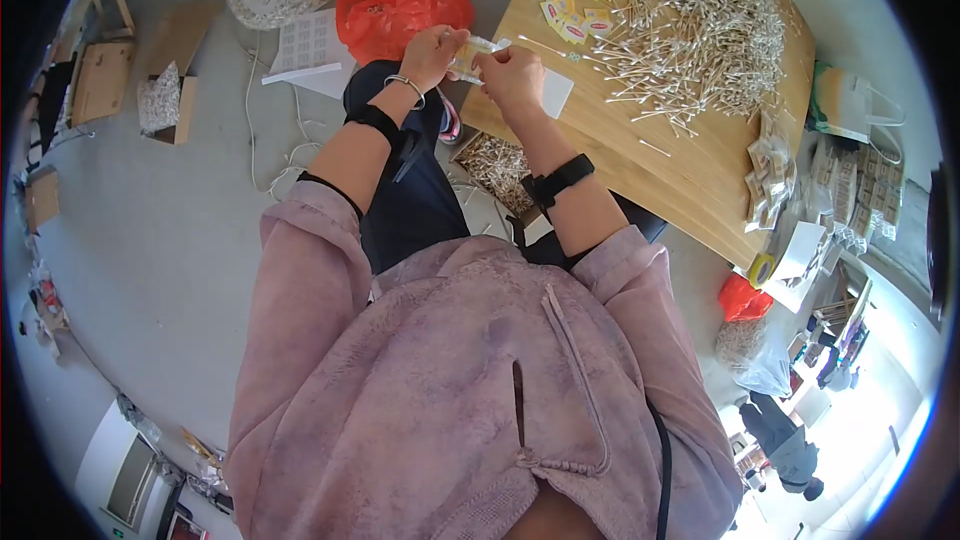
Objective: Packaging bunches of cotton swabs into small plastic bags.
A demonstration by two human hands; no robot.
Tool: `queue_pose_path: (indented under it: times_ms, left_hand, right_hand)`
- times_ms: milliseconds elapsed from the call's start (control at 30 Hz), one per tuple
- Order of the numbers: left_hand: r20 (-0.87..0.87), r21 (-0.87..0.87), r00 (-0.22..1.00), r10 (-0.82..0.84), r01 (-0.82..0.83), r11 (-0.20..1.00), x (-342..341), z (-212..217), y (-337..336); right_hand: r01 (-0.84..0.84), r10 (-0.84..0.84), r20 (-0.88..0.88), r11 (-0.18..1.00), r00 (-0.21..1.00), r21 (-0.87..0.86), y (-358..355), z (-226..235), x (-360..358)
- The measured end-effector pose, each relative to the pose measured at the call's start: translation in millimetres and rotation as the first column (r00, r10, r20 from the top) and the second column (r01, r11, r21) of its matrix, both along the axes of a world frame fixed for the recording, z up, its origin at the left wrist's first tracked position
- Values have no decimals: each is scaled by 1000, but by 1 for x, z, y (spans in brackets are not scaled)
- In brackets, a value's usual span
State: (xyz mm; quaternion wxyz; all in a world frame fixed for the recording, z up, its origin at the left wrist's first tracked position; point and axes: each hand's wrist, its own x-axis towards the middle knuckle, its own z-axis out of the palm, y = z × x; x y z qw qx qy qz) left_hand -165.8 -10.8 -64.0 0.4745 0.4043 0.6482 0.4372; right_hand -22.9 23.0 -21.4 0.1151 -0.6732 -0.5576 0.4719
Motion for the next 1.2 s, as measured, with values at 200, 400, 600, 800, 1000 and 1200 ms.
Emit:
queue_pose_path:
  times_ms: [200, 400, 600, 800, 1000, 1200]
  left_hand:
    - [13, -2, 1000, 21, -21, 1000, 1, 3, -1]
    - [8, -43, 1000, 29, -29, 999, -2, 8, -4]
    - [-455, 68, 888, 60, -32, 997, -3, 18, 1]
    - [-769, 439, 594, 237, 221, 871, 20, 40, 1]
    - [-786, 413, 618, -25, 554, 723, 94, 33, -12]
    - [-772, 407, 633, -58, 562, 720, 106, 19, -10]
  right_hand:
    - [-115, 107, 65, 983, 992, 141, -4, 5, -3]
    - [-29, 3, 119, 976, 993, 217, -6, 19, 13]
    - [-278, 42, 401, 786, 915, 552, 12, 3, 63]
    - [-337, 29, 439, 687, 898, 643, -12, -11, 90]
    - [-293, 164, 250, 678, 954, 674, -38, -12, 122]
    - [-196, -206, 416, 645, 886, 738, -32, -21, 215]
